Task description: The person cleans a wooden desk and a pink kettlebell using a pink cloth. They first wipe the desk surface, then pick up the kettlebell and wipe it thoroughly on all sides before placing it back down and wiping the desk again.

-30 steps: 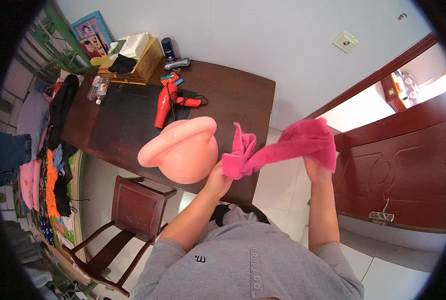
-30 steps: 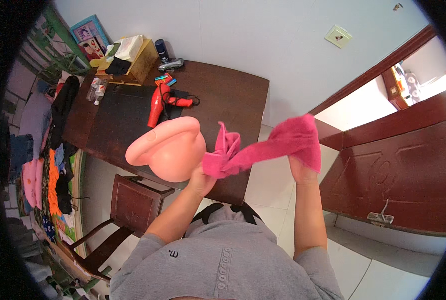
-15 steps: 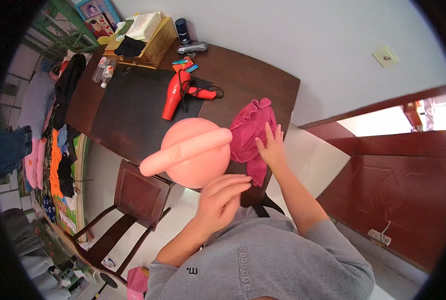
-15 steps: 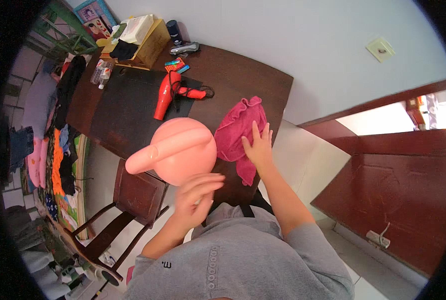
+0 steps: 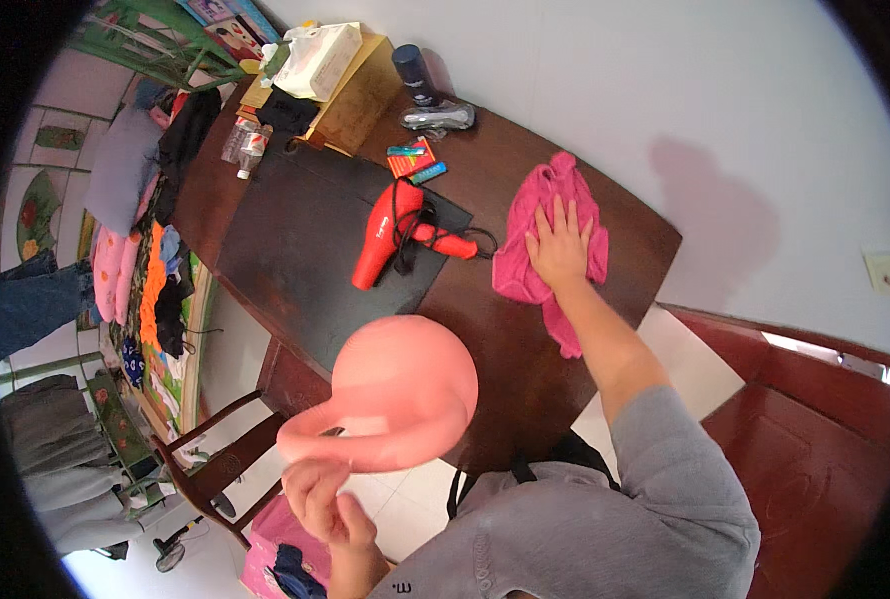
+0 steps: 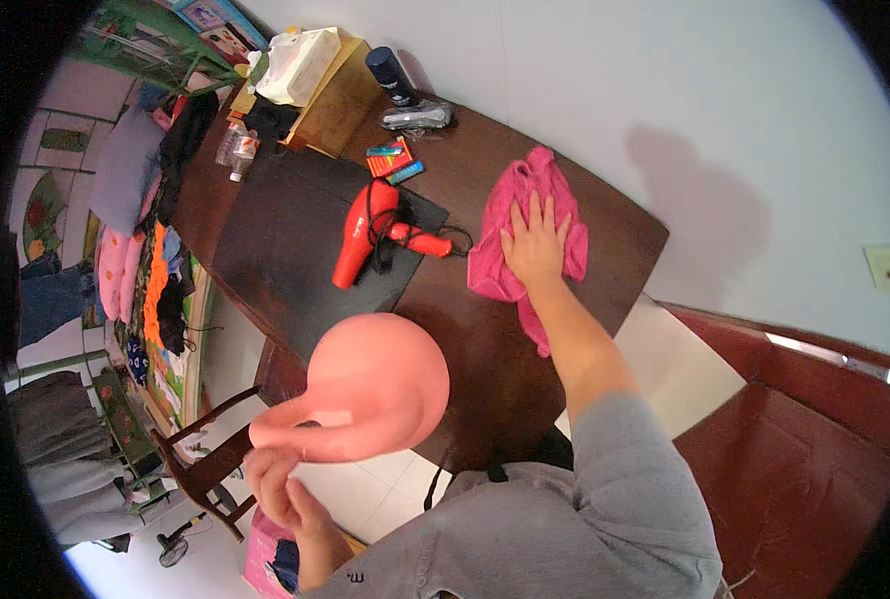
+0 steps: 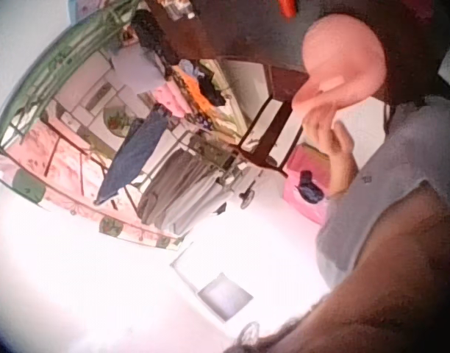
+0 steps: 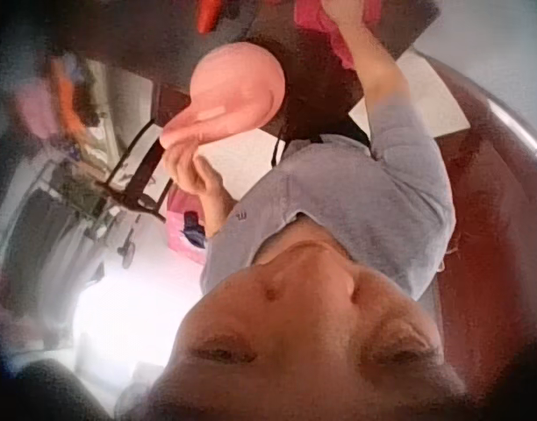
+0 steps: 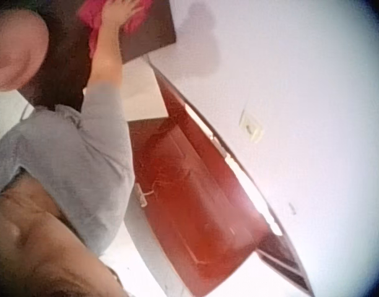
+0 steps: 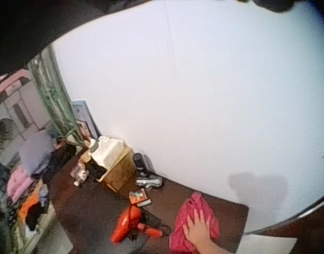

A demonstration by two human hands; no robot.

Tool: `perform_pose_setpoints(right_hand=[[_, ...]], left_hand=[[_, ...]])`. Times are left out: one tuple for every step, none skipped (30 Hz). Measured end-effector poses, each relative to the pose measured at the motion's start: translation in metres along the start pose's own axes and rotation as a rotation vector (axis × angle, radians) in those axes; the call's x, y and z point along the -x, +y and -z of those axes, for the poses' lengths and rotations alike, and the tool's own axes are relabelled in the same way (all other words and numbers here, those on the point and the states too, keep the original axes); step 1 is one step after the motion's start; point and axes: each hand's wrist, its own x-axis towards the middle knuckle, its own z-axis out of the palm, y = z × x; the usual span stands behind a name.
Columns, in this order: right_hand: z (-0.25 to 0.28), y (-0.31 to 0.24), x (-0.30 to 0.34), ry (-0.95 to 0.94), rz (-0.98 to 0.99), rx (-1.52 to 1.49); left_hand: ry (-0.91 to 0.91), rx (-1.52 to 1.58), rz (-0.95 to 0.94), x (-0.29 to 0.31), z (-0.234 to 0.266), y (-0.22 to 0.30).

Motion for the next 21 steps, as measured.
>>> perform_pose_setpoints(right_hand=[[-0.003, 0.001, -0.026, 0.006, 0.049, 0.006], [-0.007, -0.003, -0.049, 0.005, 0.099, 0.002], [-0.014, -0.017, -0.073, -0.026, 0.180, -0.025], [-0.022, -0.032, -0.092, -0.060, 0.257, -0.052], [-0.025, -0.021, -0.109, -0.034, 0.261, -0.036], [-0.026, -0.021, -0.122, -0.051, 0.279, -0.031], [-0.025, -0.023, -0.135, -0.069, 0.314, -0.023], [-0.024, -0.025, -0.139, -0.088, 0.344, -0.015], [-0.022, -0.026, -0.141, -0.099, 0.363, -0.045], [-0.019, -0.022, -0.143, -0.108, 0.380, -0.067], [-0.017, -0.018, -0.143, -0.115, 0.394, -0.090], [-0.014, -0.012, -0.135, -0.078, 0.361, -0.092], [-0.012, -0.003, -0.123, -0.035, 0.294, -0.086], [-0.011, 0.007, -0.109, 0.008, 0.224, -0.079], [-0.008, 0.020, -0.091, 0.044, 0.144, -0.075], [-0.004, 0.032, -0.073, 0.053, 0.079, -0.068], [0.000, 0.039, -0.056, 0.062, 0.032, -0.060], [0.004, 0.049, -0.036, 0.055, 0.001, -0.061], [0.010, 0.055, -0.013, 0.049, -0.032, -0.062], [0.019, 0.058, 0.011, 0.053, -0.042, -0.041], [0.026, 0.061, 0.039, 0.053, -0.055, -0.024]], left_hand=[[-0.025, 0.096, 0.098, 0.009, 0.005, 0.000], [-0.055, 0.182, 0.199, 0.019, 0.013, 0.002], [-0.067, 0.239, 0.328, 0.017, 0.020, 0.020], [-0.037, 0.373, 0.465, 0.019, 0.028, 0.035], [-0.036, 0.583, 0.532, 0.048, 0.029, 0.010], [-0.026, 0.752, 0.636, 0.052, 0.032, 0.009], [-0.082, 0.835, 0.788, 0.051, 0.030, 0.013], [-0.141, 0.916, 0.940, 0.050, 0.027, 0.018], [-0.193, 0.997, 1.091, 0.049, 0.022, 0.025], [-0.147, 1.097, 1.206, 0.047, 0.013, 0.032], [-0.027, 1.096, 1.236, 0.041, 0.000, 0.041], [0.090, 1.098, 1.260, 0.034, -0.015, 0.050], [0.201, 1.094, 1.285, 0.024, -0.023, 0.054], [0.247, 1.227, 1.258, 0.019, -0.027, 0.048], [0.281, 1.354, 1.231, 0.014, -0.029, 0.037], [0.323, 1.491, 1.197, 0.013, -0.034, 0.026], [0.336, 1.525, 1.126, 0.016, -0.042, 0.019], [0.340, 1.557, 1.052, 0.018, -0.051, 0.011], [0.341, 1.587, 0.977, 0.014, -0.058, 0.009], [0.462, 1.542, 1.015, 0.003, -0.066, 0.013], [0.479, 1.588, 1.025, 0.001, -0.068, 0.015]])
